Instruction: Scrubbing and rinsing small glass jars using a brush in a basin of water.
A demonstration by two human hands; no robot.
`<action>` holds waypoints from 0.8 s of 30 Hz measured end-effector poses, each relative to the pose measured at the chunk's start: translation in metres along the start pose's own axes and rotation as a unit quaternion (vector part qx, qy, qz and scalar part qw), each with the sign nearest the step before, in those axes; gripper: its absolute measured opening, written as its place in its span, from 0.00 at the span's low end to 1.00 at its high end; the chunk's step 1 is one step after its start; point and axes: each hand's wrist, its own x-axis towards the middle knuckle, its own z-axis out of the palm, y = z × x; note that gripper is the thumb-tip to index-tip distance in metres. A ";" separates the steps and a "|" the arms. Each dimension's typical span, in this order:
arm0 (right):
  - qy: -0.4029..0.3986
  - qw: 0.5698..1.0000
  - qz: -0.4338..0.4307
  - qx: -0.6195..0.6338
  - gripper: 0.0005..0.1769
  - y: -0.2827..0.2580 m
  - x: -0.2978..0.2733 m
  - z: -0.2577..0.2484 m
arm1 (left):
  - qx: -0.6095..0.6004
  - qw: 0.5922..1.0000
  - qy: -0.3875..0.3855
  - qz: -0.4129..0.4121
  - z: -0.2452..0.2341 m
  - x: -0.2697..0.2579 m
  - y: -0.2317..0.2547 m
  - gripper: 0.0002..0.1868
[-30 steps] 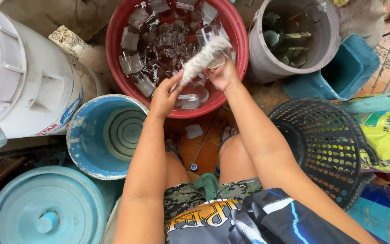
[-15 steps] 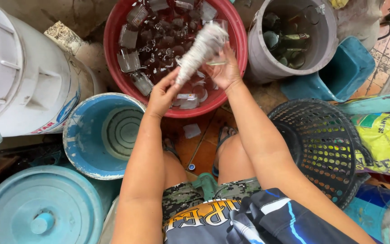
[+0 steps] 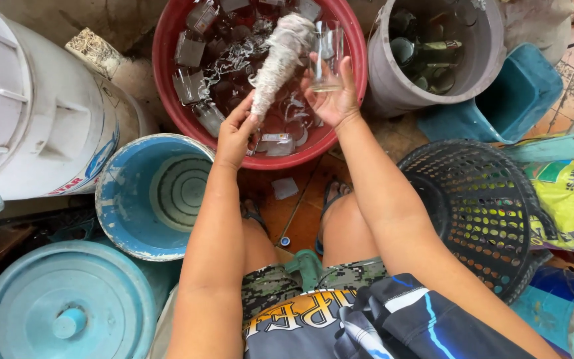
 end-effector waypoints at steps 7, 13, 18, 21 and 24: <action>0.076 0.990 -0.007 -0.118 0.35 -0.006 0.004 -0.013 | 0.123 0.991 0.042 -0.014 -0.001 0.003 0.012 0.27; 0.198 0.938 -0.038 -0.280 0.53 0.006 0.023 -0.032 | 0.222 0.972 -0.028 0.076 0.014 -0.002 0.020 0.27; 0.124 0.972 -0.035 -0.198 0.45 0.003 0.000 0.009 | 0.190 0.980 0.058 0.013 0.013 0.003 0.019 0.27; 0.099 0.987 -0.025 -0.123 0.46 -0.006 0.000 0.013 | 0.137 0.988 0.069 -0.011 0.012 0.009 0.012 0.27; 0.125 0.988 0.010 -0.088 0.45 0.006 -0.004 0.016 | 0.073 0.996 0.039 -0.019 0.007 0.001 0.005 0.27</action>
